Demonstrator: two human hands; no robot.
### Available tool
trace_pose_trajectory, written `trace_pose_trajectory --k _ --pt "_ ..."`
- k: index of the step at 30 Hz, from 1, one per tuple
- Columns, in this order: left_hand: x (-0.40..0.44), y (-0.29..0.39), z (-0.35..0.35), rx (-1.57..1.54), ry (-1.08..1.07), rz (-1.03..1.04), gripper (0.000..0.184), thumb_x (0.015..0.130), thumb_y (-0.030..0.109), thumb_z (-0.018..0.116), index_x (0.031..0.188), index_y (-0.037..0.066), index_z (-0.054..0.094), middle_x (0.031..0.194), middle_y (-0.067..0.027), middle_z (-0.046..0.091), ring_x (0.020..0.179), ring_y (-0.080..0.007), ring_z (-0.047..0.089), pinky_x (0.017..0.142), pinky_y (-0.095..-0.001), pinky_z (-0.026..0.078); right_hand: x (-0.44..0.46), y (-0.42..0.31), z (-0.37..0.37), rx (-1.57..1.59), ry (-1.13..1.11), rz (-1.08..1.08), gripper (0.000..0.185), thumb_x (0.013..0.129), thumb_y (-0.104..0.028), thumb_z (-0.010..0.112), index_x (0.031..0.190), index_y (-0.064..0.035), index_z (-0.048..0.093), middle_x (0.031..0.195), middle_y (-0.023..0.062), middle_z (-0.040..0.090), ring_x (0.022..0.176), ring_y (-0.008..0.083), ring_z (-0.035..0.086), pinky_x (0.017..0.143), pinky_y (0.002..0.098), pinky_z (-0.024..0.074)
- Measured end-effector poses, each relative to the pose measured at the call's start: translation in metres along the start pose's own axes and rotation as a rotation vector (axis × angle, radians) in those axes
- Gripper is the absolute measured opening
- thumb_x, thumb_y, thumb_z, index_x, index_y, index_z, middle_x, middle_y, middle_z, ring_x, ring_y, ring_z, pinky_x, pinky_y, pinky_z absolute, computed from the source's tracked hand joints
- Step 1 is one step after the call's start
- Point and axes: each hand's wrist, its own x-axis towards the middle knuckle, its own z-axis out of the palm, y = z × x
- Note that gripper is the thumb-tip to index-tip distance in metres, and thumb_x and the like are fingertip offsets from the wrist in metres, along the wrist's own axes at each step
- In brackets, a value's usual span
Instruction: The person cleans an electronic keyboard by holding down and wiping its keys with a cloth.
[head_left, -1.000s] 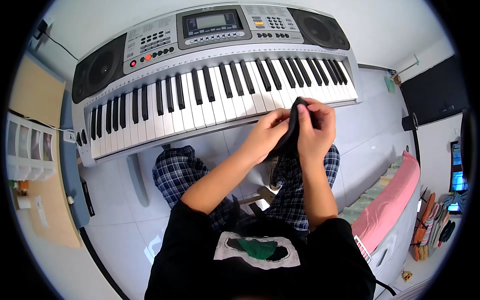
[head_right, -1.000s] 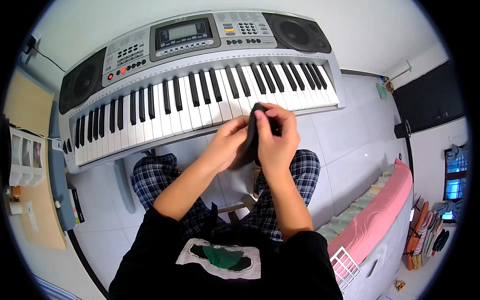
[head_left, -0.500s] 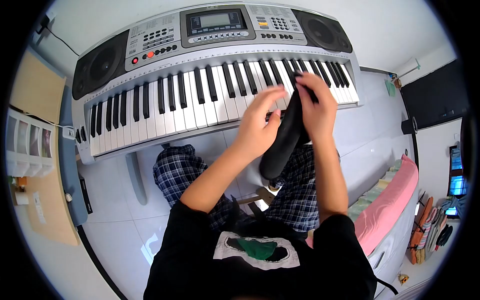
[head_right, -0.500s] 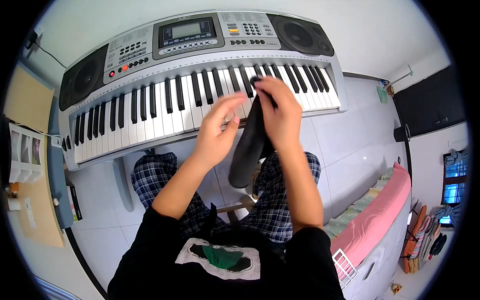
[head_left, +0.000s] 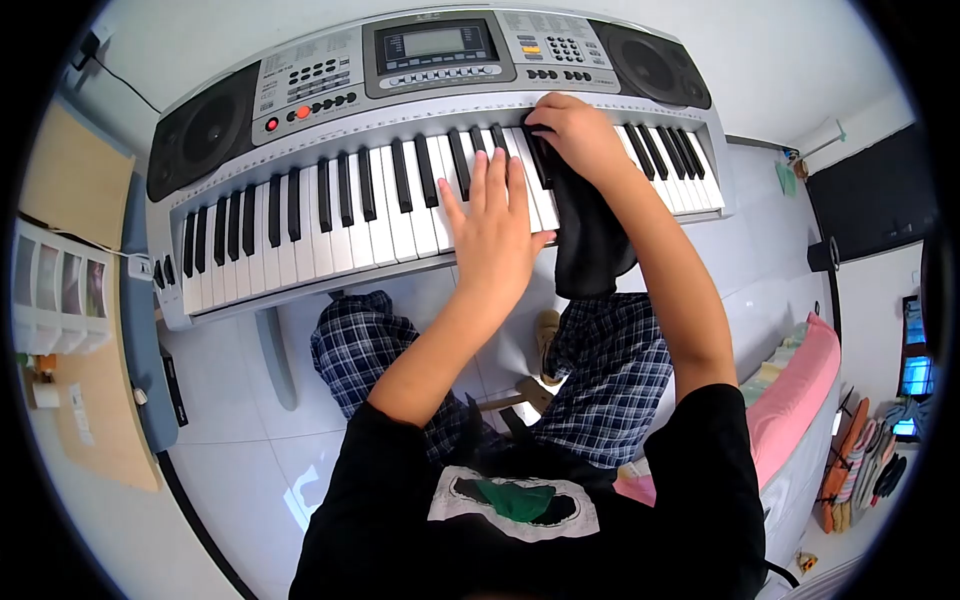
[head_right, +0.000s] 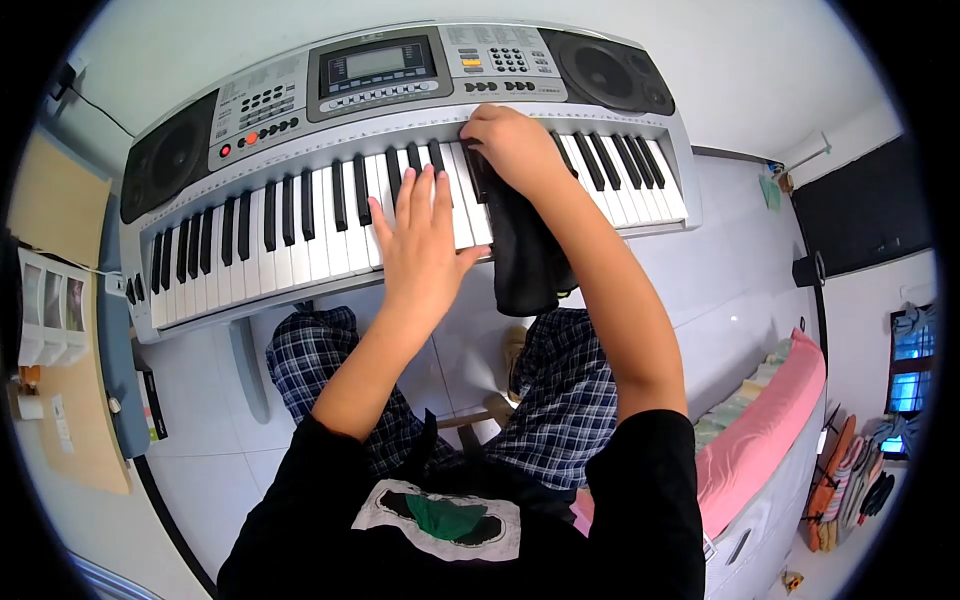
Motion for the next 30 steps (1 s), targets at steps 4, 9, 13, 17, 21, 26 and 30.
trace_pose_trajectory --k 4,9,13,17,21,26,30 --pt "0.004 -0.002 -0.002 -0.046 0.008 -0.052 0.093 0.066 0.038 0.084 0.139 -0.002 0.043 0.147 -0.0189 0.039 0.142 -0.0343 0.030 0.110 -0.0666 0.019 -0.006 -0.001 -0.008 0.086 -0.039 -0.025 0.018 0.073 -0.002 0.071 0.091 -0.0017 0.071 0.095 0.0102 0.068 0.089 0.0324 0.064 0.080 0.0386 0.0524" --pt "0.004 -0.003 0.000 -0.071 0.026 -0.046 0.093 0.065 0.037 0.084 0.139 -0.003 0.043 0.146 -0.0188 0.039 0.141 -0.0344 0.031 0.110 -0.0661 0.019 -0.020 -0.019 -0.038 0.256 -0.324 0.106 0.020 0.074 -0.001 0.071 0.093 -0.0002 0.071 0.094 0.0129 0.068 0.089 0.0336 0.064 0.082 0.0373 0.0519" --pt "0.003 -0.003 0.000 -0.066 0.008 -0.036 0.091 0.067 0.036 0.084 0.138 -0.003 0.044 0.146 -0.0188 0.039 0.141 -0.0347 0.031 0.110 -0.0658 0.019 -0.018 -0.016 -0.023 0.091 -0.066 0.196 0.020 0.076 -0.004 0.071 0.095 -0.0022 0.071 0.095 0.0128 0.068 0.091 0.0348 0.064 0.081 0.0391 0.0522" --pt "0.003 -0.002 0.001 -0.065 0.016 -0.036 0.091 0.064 0.031 0.087 0.137 -0.003 0.045 0.145 -0.0177 0.040 0.140 -0.0340 0.032 0.112 -0.0638 0.019 -0.004 -0.019 -0.011 -0.046 0.085 0.408 0.019 0.075 -0.011 0.074 0.094 -0.0078 0.072 0.089 0.0147 0.068 0.086 0.0364 0.065 0.076 0.0404 0.0527" --pt "0.003 -0.002 0.000 -0.064 0.008 -0.032 0.089 0.065 0.030 0.087 0.137 -0.001 0.045 0.145 -0.0180 0.040 0.140 -0.0342 0.032 0.112 -0.0636 0.019 0.000 -0.027 0.001 -0.186 0.126 0.357 0.016 0.071 -0.008 0.071 0.087 -0.0090 0.068 0.071 0.0130 0.063 0.080 0.0321 0.065 0.066 0.0429 0.0532" --pt "0.003 -0.001 0.001 -0.055 0.015 -0.021 0.089 0.065 0.029 0.087 0.138 0.000 0.045 0.146 -0.0173 0.039 0.140 -0.0342 0.033 0.112 -0.0635 0.019 0.004 -0.031 0.006 -0.242 0.020 0.275 0.024 0.071 -0.002 0.070 0.091 -0.0072 0.058 0.079 0.0141 0.062 0.079 0.0342 0.063 0.067 0.0447 0.0515" --pt "0.005 -0.002 0.000 -0.075 0.013 -0.026 0.090 0.063 0.029 0.088 0.137 0.001 0.046 0.146 -0.0163 0.039 0.140 -0.0342 0.033 0.112 -0.0633 0.021 0.003 -0.018 -0.002 -0.171 -0.061 0.276 0.026 0.071 0.002 0.068 0.093 -0.0062 0.056 0.081 0.0134 0.062 0.083 0.0344 0.063 0.070 0.0449 0.0510"
